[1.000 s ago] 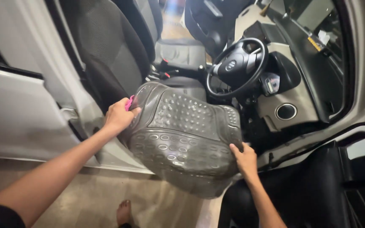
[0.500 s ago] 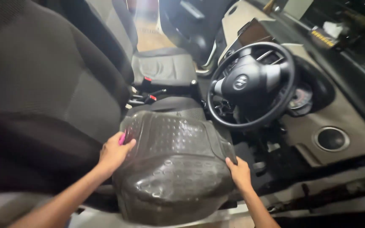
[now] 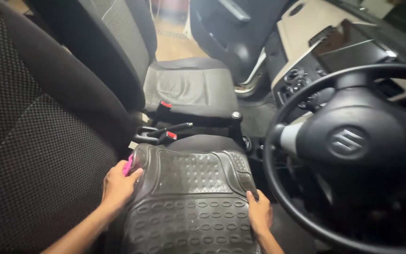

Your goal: The person is cleaning a car floor mat with a pink cloth and then a checkered cloth before putting it back into the car footwell.

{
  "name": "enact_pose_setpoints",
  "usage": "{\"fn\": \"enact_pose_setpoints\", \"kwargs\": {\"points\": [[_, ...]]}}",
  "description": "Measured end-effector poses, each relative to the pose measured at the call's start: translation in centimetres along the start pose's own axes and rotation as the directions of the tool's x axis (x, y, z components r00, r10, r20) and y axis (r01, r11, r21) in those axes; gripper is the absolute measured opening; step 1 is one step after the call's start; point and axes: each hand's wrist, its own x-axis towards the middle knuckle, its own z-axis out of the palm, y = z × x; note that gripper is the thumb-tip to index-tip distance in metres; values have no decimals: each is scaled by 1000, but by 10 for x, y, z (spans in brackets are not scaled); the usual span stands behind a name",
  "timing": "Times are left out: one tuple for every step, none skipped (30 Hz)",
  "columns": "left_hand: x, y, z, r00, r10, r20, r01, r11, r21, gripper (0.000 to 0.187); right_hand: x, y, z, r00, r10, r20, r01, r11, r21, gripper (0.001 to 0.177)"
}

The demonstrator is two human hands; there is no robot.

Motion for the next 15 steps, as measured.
{"fn": "enact_pose_setpoints", "kwargs": {"points": [[0, -10, 2, 1000, -13, -2, 13, 1000, 4, 36, 12, 15, 16, 1000, -1, 11, 1, 1000, -7, 43], [10, -11, 10, 1000, -27, -14, 27, 999, -36, 35, 35, 22, 26, 998, -54, -33, 54, 999, 2, 41], [20, -12, 18, 999, -42, -24, 40, 996, -76, 33, 58, 28, 34, 991, -107, -77, 108, 994, 9, 40], [36, -6, 19, 999, -38, -35, 35, 996, -83, 33, 80, 23, 42, 989, -120, -82, 121, 993, 13, 40], [52, -2, 20, 997, 14, -76, -22, 995, -102, 33, 102, 18, 51, 950, -255, -182, 272, 960, 71, 42], [56, -3, 21, 993, 52, -104, -64, 991, -115, 33, 115, 22, 56, 888, -368, -277, 408, 907, 104, 46], [63, 1, 26, 994, 42, -103, -54, 991, -119, 33, 115, 3, 48, 888, -372, -270, 409, 908, 95, 46], [75, 6, 28, 983, 111, -145, -128, 985, -118, 36, 116, -21, 44, 911, -323, -256, 352, 933, 75, 47], [86, 10, 29, 966, 179, -187, -202, 973, -114, 38, 116, -45, 39, 931, -273, -243, 294, 954, 53, 49], [94, 17, 26, 965, 181, -187, -205, 972, -114, 38, 136, -39, 47, 930, -273, -245, 295, 954, 55, 49], [101, 23, 24, 949, 226, -220, -241, 969, -46, 41, 156, -34, 55, 909, -327, -257, 355, 933, 68, 49], [104, 27, 22, 934, 263, -243, -266, 964, 22, 43, 172, -23, 62, 888, -377, -263, 408, 910, 73, 49], [101, 32, 21, 937, 258, -237, -261, 965, 22, 43, 159, -24, 60, 891, -374, -259, 403, 913, 68, 49], [94, 35, 17, 928, 249, -279, -239, 969, 70, 42, 140, -22, 60, 837, -437, -330, 408, 899, -157, 61], [87, 38, 12, 916, 242, -320, -215, 969, 118, 41, 120, -19, 59, 771, -515, -374, 383, 845, -374, 75]]}}
